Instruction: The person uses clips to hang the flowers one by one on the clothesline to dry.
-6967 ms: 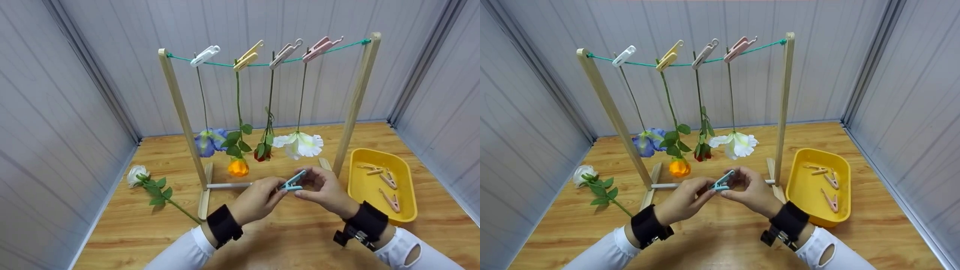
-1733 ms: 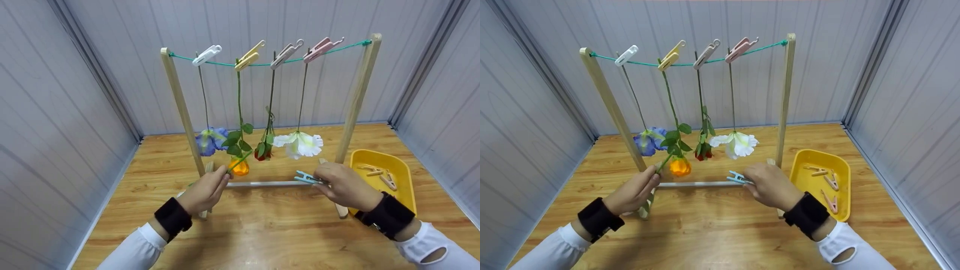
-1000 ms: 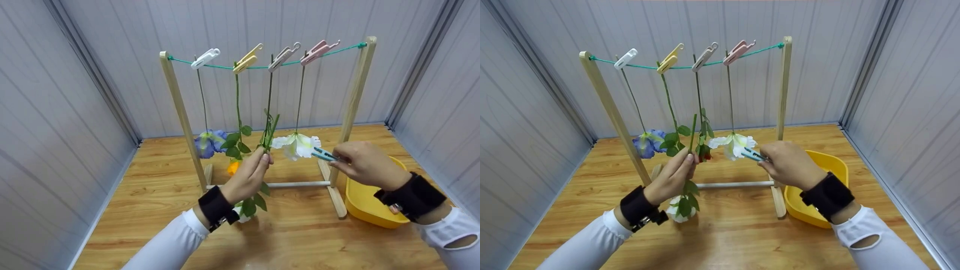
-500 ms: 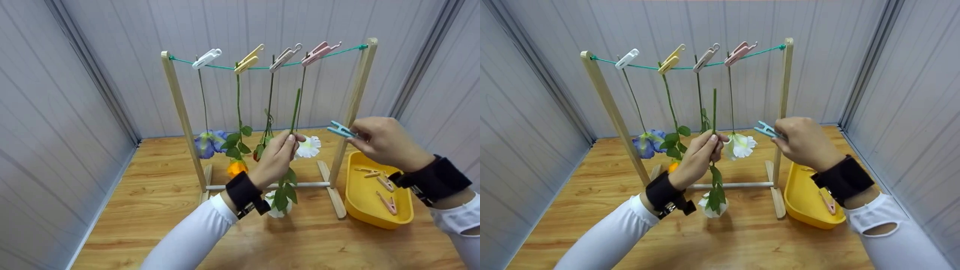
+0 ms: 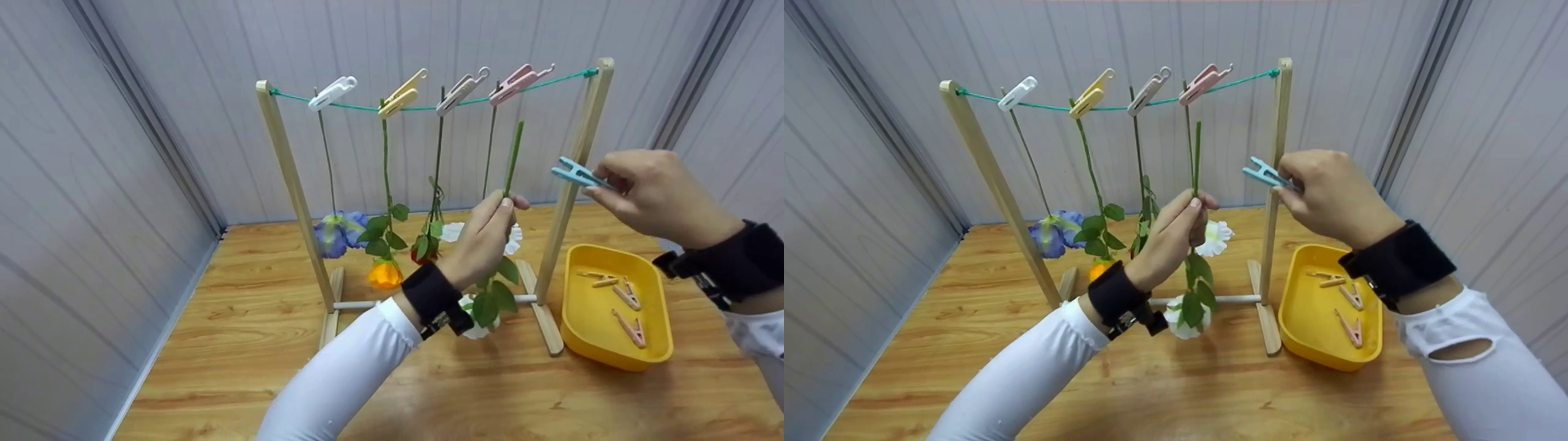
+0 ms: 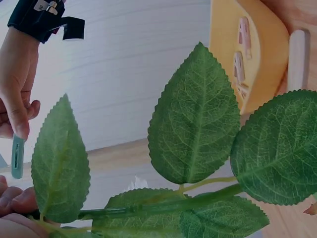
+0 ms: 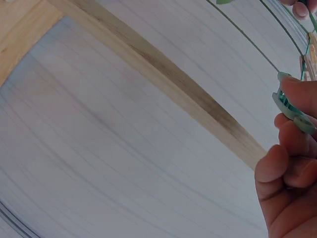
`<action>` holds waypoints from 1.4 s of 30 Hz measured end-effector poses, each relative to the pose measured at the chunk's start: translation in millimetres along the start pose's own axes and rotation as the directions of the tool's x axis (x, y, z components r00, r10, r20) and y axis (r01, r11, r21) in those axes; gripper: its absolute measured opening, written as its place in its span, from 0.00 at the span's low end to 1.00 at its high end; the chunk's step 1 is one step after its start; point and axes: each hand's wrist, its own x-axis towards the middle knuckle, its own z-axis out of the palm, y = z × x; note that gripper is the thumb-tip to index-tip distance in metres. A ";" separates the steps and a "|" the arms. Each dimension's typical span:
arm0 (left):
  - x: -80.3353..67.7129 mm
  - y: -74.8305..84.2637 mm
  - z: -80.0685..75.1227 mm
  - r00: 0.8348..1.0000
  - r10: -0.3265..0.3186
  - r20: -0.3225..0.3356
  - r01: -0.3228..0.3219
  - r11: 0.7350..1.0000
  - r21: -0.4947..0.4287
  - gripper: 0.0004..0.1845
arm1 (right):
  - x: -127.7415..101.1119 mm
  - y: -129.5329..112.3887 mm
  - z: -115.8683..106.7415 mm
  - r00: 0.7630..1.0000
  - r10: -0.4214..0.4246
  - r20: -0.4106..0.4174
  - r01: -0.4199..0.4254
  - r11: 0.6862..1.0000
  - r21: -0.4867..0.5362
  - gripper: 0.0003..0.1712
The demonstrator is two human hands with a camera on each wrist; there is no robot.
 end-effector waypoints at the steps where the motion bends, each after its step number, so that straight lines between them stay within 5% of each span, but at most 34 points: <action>1: 3.0 0.4 3.2 1.000 0.006 0.005 -0.006 1.000 -0.017 0.20 | 2.2 0.2 -2.4 1.000 0.007 0.000 -0.007 1.000 -0.007 0.13; 9: 27.3 6.7 28.5 0.999 0.039 0.034 -0.035 0.991 -0.130 0.17 | 15.0 7.8 -18.3 0.999 0.004 -0.045 -0.005 1.000 -0.011 0.09; 23: 62.2 24.5 48.6 0.993 0.080 0.086 -0.040 0.918 -0.395 0.16 | 27.1 16.1 -44.1 0.995 0.054 -0.081 -0.053 0.998 0.022 0.05; 30: 77.3 25.9 43.5 0.991 0.084 0.102 -0.042 0.932 -0.360 0.17 | 33.2 13.5 -49.1 0.995 0.064 -0.080 -0.062 0.998 0.024 0.04; 42: 90.7 3.6 27.2 0.996 0.067 0.058 -0.052 0.973 -0.225 0.20 | 51.5 8.9 -58.7 0.996 0.052 -0.070 -0.052 0.999 0.004 0.04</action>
